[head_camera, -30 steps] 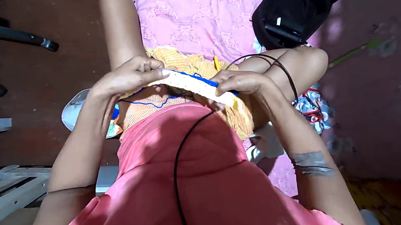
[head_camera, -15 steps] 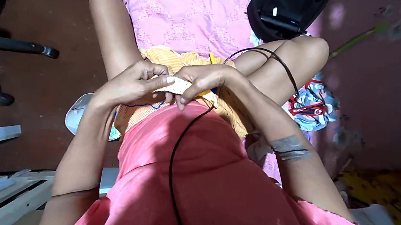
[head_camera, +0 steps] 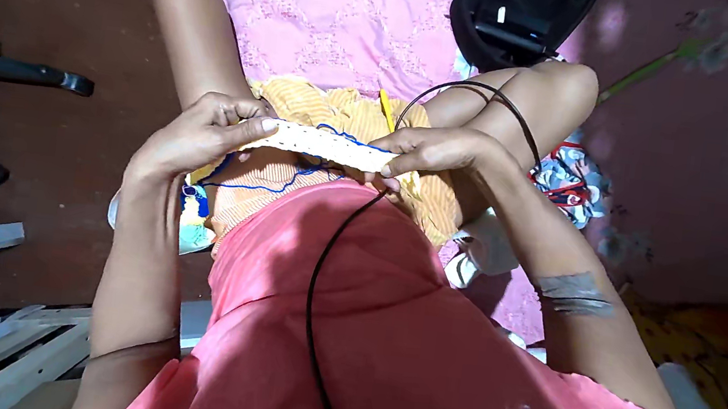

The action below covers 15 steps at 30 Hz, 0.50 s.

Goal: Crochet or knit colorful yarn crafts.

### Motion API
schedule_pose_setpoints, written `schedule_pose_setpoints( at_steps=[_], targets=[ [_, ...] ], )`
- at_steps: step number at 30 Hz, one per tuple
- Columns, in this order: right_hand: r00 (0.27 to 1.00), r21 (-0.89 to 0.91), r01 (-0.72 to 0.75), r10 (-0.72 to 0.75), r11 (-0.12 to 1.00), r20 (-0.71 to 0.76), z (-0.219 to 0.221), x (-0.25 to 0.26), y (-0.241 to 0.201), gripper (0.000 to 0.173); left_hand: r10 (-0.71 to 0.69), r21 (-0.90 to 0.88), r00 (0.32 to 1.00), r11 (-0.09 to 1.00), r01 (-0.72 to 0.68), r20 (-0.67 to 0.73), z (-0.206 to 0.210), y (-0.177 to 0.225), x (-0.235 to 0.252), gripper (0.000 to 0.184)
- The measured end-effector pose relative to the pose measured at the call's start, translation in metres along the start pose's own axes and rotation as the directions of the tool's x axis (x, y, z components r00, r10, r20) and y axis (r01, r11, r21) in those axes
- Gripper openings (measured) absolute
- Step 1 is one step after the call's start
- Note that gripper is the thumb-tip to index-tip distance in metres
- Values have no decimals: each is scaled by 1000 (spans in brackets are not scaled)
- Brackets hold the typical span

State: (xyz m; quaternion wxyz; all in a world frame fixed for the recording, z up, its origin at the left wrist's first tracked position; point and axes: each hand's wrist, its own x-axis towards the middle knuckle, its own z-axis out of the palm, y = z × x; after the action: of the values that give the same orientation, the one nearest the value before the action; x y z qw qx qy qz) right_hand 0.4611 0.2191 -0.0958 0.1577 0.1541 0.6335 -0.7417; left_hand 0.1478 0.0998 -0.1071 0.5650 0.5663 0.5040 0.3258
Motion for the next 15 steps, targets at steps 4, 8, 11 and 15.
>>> schedule_pose_setpoints(
  at_steps=[4, 8, 11, 15],
  targets=[
    [996, 68, -63, 67, 996, -57, -2, -7, 6, 29, -124, 93, 990, 989, 117, 70, -4, -10, 5, 28],
    [986, 111, -129, 140, 985, -93, 1, -7, 2, 30, -185, 387, 969, 916, 108, 166, 7, -11, 21, 17],
    [989, 138, -124, 134, 983, -62, 1, -2, 3, 29, -94, 440, 948, 897, -53, 305, 39, 8, 44, 47],
    [983, 53, -153, 158, 987, -97, 5, -6, -6, 25, -91, 397, 929, 916, -63, 358, 87, 32, 69, 26]
  ],
)
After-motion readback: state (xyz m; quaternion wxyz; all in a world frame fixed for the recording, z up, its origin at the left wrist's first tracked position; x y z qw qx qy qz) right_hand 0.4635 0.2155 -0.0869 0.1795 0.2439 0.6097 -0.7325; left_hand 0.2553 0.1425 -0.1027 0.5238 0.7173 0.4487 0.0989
